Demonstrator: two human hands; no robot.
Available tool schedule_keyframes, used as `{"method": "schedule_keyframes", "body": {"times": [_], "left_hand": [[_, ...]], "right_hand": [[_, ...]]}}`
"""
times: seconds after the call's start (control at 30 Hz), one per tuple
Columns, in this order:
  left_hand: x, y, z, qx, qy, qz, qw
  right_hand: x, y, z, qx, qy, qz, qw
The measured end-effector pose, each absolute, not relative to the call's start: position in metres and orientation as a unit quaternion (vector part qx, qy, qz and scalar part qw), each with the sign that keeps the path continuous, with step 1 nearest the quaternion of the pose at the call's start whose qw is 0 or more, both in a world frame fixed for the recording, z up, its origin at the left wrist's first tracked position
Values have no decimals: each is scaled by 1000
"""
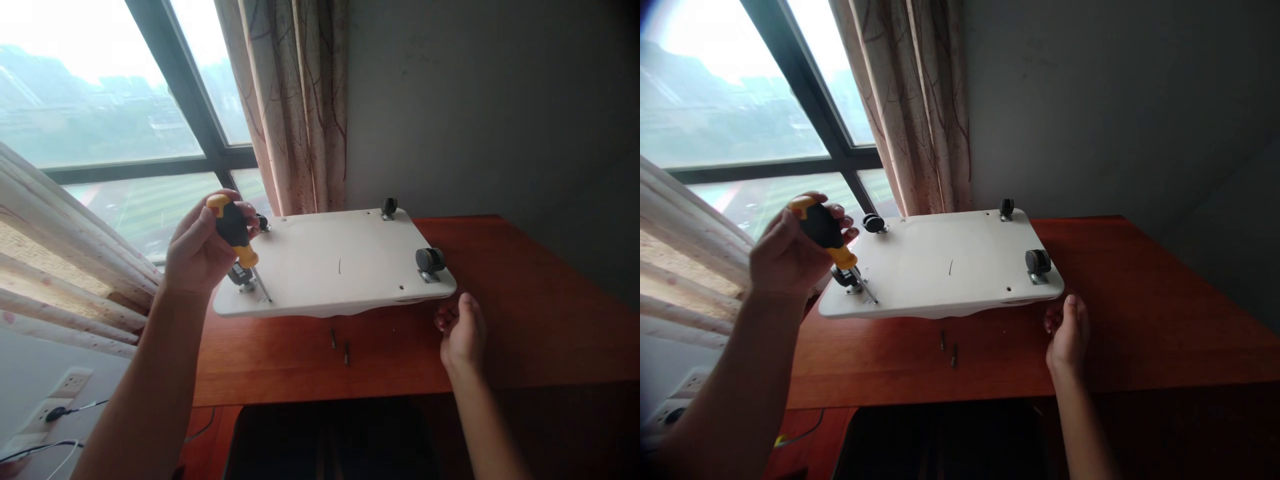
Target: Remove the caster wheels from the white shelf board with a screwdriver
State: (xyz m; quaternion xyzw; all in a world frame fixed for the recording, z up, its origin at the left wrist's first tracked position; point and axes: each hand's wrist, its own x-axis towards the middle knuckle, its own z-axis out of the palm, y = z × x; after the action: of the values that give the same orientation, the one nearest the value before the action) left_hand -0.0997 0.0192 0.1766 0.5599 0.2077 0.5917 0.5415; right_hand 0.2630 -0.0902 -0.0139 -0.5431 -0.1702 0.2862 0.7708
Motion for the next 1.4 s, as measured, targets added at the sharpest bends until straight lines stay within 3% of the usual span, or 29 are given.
{"method": "schedule_keyframes", "body": {"times": [0.2,0.47,0.73,0.93,1.27,1.4], "left_hand": [[-96,12,177,596,214,594,496],[-77,0,179,579,297,679,341],[-71,-5,182,585,256,646,419],[-71,-7,182,594,282,658,367],[-74,-4,179,559,272,661,420],[-73,-7,179,553,274,681,395]], "right_hand": [[278,-74,-9,-525,-211,269,779],[279,-75,-14,-543,-228,265,763],[276,-78,-13,-565,-219,259,752],[277,-78,-15,-568,-232,252,748],[277,-79,-17,-571,-249,244,743],[277,-78,-17,-568,-247,250,744]]}}
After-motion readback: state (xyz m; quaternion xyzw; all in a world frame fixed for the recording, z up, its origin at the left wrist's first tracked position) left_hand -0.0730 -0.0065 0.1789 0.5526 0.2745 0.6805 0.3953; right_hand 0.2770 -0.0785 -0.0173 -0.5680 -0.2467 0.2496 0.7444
